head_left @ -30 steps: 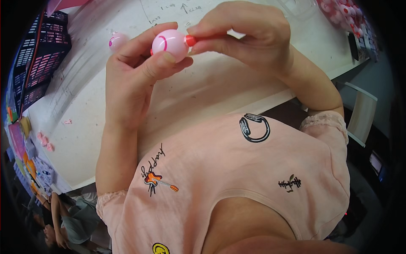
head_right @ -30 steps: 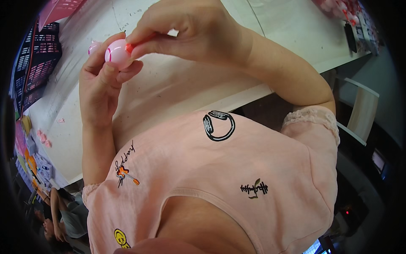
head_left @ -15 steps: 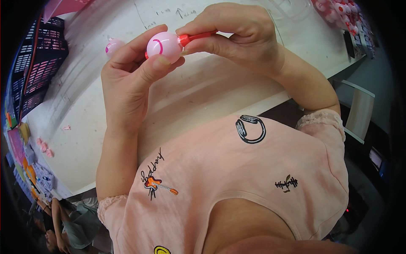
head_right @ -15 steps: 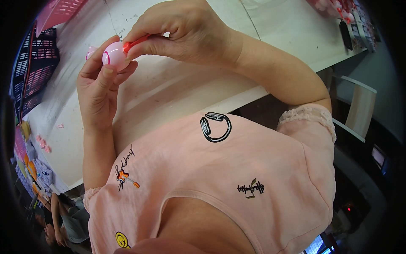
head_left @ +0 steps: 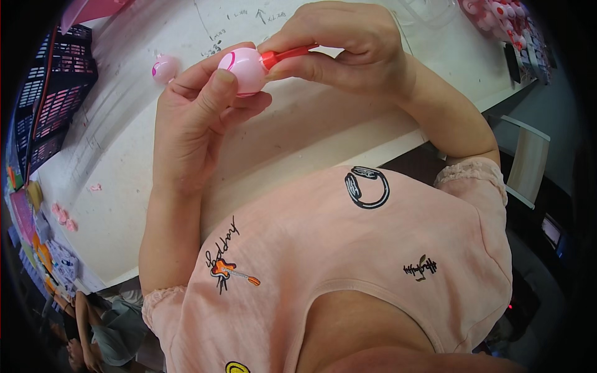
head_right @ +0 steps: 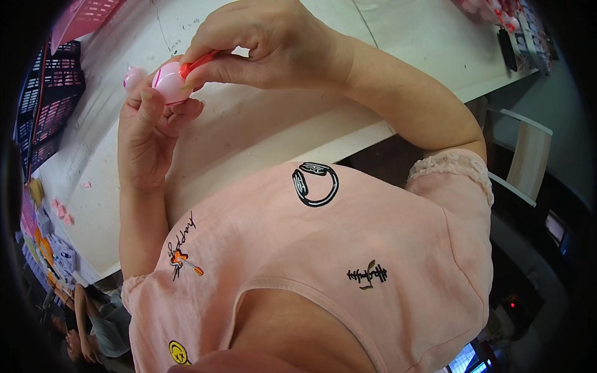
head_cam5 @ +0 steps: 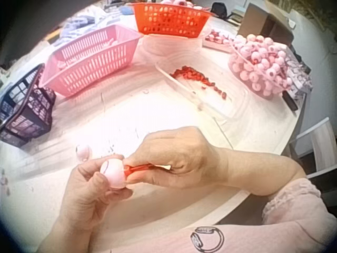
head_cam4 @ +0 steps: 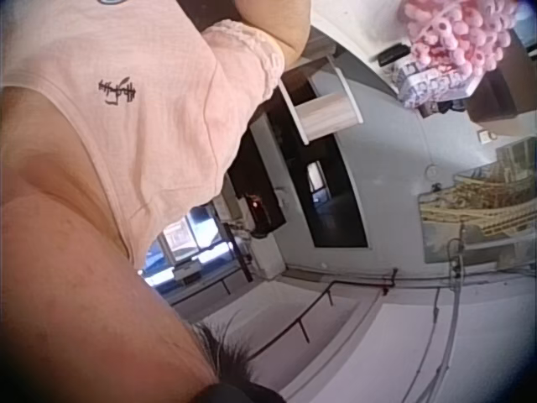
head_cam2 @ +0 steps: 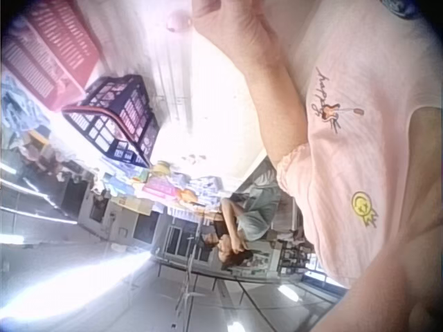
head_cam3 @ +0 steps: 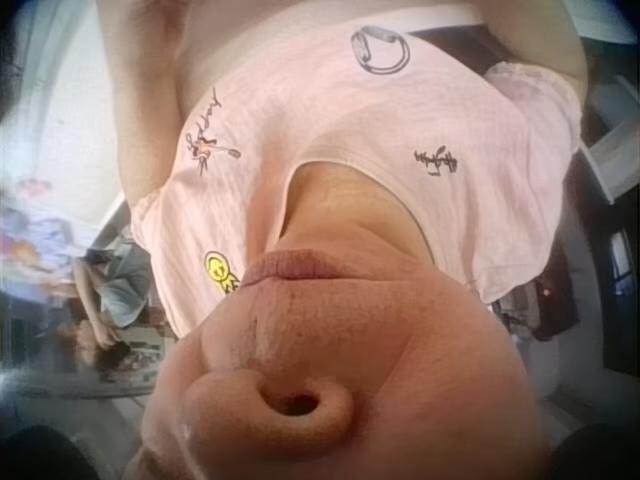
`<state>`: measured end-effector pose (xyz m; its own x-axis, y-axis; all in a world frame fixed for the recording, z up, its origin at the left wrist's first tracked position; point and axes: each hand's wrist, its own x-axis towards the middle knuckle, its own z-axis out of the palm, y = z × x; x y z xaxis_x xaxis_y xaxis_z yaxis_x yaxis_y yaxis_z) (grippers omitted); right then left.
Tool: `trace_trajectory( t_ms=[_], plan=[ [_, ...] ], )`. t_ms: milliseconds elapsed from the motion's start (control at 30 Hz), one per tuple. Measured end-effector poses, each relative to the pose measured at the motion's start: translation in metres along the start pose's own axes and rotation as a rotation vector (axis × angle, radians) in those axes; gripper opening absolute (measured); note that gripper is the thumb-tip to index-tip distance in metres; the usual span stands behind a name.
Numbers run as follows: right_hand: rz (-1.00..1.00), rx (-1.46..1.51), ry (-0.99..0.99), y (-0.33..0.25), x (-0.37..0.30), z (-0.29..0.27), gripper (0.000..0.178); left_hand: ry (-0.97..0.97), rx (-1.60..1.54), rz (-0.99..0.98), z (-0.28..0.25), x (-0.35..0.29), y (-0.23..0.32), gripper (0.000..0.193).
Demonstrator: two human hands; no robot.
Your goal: The person assembles small pink plastic spheres with red plastic attachment pieces.
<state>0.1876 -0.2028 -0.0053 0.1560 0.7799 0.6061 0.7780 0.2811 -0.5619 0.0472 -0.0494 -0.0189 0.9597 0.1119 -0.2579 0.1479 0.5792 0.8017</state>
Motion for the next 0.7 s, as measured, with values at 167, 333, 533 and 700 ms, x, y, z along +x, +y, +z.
trace_trajectory(
  t_ms=[167, 333, 533, 700],
  plan=[
    [0.054, 0.061, 0.003, 0.002, 0.0, 0.002, 0.014, 0.069, 0.049, 0.026, 0.004, 0.0, -0.001, 0.039],
    [-0.052, 0.048, 0.038, 0.009, -0.003, 0.001, 0.011, 0.099, 0.101, 0.071, 0.006, 0.001, -0.002, 0.038],
    [-0.05, 0.023, 0.003, 0.016, -0.008, 0.003, 0.007, 0.102, 0.07, 0.053, 0.008, 0.0, 0.001, 0.038],
    [0.088, 0.111, -0.063, 0.009, -0.007, 0.002, 0.008, 0.067, 0.054, 0.068, 0.004, 0.001, -0.001, 0.039]
  ],
)
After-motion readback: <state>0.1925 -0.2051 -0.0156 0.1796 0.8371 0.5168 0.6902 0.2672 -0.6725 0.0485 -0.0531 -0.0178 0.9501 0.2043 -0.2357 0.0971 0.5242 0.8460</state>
